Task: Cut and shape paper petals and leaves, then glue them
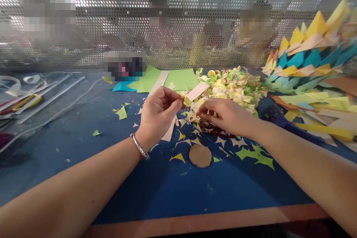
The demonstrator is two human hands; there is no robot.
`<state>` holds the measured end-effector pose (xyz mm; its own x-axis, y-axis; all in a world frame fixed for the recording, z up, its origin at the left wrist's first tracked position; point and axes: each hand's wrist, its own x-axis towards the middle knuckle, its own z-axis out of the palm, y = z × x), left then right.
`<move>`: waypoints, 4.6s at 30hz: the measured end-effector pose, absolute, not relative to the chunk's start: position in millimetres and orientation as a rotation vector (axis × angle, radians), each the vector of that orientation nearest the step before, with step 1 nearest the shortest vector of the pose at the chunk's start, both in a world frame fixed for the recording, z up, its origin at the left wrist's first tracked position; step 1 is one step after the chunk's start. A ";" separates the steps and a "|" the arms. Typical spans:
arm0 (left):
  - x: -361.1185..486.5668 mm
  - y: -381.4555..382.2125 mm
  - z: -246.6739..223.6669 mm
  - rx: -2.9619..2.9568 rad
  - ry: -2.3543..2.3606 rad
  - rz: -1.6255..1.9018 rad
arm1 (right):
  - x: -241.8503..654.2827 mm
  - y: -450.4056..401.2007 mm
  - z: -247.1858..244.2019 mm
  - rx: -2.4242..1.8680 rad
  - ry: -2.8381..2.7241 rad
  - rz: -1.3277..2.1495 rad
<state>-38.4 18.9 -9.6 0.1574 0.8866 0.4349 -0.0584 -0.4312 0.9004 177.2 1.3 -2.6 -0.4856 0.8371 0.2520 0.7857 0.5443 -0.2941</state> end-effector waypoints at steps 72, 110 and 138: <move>-38.5 17.6 -16.6 1.823 0.717 1.136 | 166.1 -23.7 9.8 -0.847 -2.231 -0.082; -37.8 14.3 -14.5 1.853 0.716 1.164 | 161.3 -31.1 7.7 -0.983 -2.016 0.370; -36.9 15.9 -15.0 1.815 0.738 1.085 | 162.2 -30.3 6.4 -0.955 -2.110 0.128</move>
<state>-36.9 15.9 -15.0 0.4438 0.8127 0.3776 0.0525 -0.4442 0.8944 162.2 -30.3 6.4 -0.3957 0.6700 0.6281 0.5892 0.7098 -0.3860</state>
